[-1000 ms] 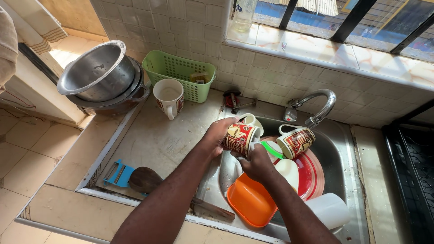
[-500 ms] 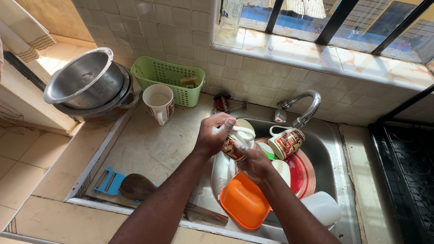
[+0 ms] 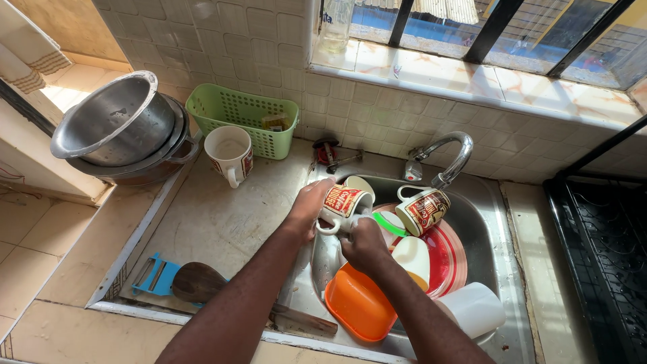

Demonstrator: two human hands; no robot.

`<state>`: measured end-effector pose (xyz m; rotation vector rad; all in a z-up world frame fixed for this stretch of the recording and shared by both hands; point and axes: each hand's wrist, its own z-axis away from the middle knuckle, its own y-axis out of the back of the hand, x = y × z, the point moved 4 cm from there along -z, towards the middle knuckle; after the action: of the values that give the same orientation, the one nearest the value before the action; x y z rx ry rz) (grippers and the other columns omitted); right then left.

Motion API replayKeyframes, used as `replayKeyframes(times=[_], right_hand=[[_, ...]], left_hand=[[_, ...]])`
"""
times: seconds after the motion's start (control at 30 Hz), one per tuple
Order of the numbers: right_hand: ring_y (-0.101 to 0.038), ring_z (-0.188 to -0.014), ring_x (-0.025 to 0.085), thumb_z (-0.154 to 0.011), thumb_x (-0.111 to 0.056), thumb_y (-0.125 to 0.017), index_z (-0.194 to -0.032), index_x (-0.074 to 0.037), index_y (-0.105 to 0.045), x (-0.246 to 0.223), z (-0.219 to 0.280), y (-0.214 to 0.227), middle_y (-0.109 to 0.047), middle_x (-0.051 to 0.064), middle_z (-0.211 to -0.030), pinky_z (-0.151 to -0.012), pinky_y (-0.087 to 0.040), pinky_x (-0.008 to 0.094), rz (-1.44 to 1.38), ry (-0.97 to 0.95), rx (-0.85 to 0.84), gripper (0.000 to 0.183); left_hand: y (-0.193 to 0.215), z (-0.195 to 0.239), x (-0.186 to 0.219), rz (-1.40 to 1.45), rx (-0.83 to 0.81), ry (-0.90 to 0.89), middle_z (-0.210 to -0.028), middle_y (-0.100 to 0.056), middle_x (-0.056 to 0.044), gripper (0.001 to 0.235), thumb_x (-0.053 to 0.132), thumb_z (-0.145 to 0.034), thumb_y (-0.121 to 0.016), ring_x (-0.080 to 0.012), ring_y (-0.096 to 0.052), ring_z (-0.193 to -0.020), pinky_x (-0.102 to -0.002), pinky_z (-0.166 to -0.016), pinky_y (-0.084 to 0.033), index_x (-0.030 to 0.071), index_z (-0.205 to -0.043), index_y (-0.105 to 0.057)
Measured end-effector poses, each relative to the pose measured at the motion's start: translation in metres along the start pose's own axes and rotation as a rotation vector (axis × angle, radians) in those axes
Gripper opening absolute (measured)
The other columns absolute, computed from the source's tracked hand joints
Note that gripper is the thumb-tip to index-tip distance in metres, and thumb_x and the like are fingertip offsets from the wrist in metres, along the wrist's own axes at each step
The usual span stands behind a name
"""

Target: Washing and rinsing ceramic mugs in a kitchen sink using a sponge.

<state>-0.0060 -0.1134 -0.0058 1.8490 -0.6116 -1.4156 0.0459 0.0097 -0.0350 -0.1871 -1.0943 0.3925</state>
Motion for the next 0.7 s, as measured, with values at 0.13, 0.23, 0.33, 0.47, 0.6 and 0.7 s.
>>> replayKeyframes(times=[0.13, 0.23, 0.33, 0.47, 0.6, 0.7], right_hand=[[-0.066, -0.066, 0.049, -0.066, -0.004, -0.063, -0.072, 0.004, -0.069, 0.006, 0.001, -0.008, -0.06, 0.026, -0.059, -0.054, -0.048, 0.054, -0.1, 0.077, -0.016, 0.011], [-0.063, -0.058, 0.032, -0.066, -0.004, -0.061, -0.068, 0.01, -0.063, 0.026, 0.003, -0.016, -0.055, 0.025, -0.054, -0.058, -0.048, 0.053, -0.332, -0.022, 0.027, 0.014], [-0.061, -0.067, 0.023, -0.06, 0.006, -0.063, -0.08, 0.007, -0.071, 0.027, 0.003, -0.015, -0.067, 0.011, -0.073, -0.068, -0.055, 0.04, -0.936, -0.087, -0.016, 0.022], [-0.067, -0.071, 0.034, -0.058, 0.021, -0.057, -0.091, 0.013, -0.065, 0.008, 0.008, 0.006, -0.067, 0.025, -0.08, -0.078, -0.052, 0.047, -1.503, -0.327, -0.038, 0.035], [-0.069, -0.077, 0.032, -0.067, 0.019, -0.06, -0.104, 0.007, -0.067, -0.008, 0.012, 0.018, -0.071, 0.022, -0.09, -0.082, -0.051, 0.042, -1.576, -0.457, -0.07, 0.04], [-0.068, -0.086, 0.027, -0.073, 0.015, -0.07, -0.105, 0.011, -0.067, -0.041, 0.014, 0.035, -0.072, 0.02, -0.094, -0.089, -0.051, 0.045, -1.335, -0.322, -0.041, 0.032]], left_hand=[[-0.003, 0.033, 0.02, -0.084, 0.142, -0.081, -0.075, -0.067, -0.01, 0.033, 0.035, -0.087, -0.07, -0.0167, -0.069, -0.067, -0.035, -0.058, -0.06, 0.006, -0.104, -0.069], [-0.004, 0.043, 0.031, -0.448, 0.279, -0.193, -0.085, -0.074, -0.005, 0.031, 0.052, -0.088, -0.066, -0.0225, -0.073, -0.091, -0.039, -0.081, -0.057, 0.024, -0.096, -0.075], [-0.003, 0.052, 0.041, -0.521, 0.367, -0.376, -0.092, -0.075, -0.007, 0.026, 0.045, -0.094, -0.061, -0.0256, -0.071, -0.098, -0.04, -0.091, -0.056, 0.024, -0.095, -0.077], [-0.011, 0.075, 0.063, -0.475, 0.26, -1.057, -0.087, -0.071, -0.006, 0.014, 0.018, -0.094, -0.064, -0.0253, -0.071, -0.09, -0.038, -0.087, -0.055, 0.015, -0.087, -0.076], [-0.006, 0.057, 0.049, -0.297, 0.126, -0.864, -0.099, -0.075, -0.01, 0.015, 0.023, -0.089, -0.073, -0.0259, -0.071, -0.1, -0.042, -0.096, -0.051, 0.01, -0.095, -0.077], [-0.027, 0.075, 0.043, 0.14, 0.109, -0.369, -0.081, -0.069, -0.007, 0.023, 0.023, -0.088, -0.073, -0.0138, -0.066, -0.076, -0.03, -0.078, -0.059, 0.007, -0.106, -0.072]])
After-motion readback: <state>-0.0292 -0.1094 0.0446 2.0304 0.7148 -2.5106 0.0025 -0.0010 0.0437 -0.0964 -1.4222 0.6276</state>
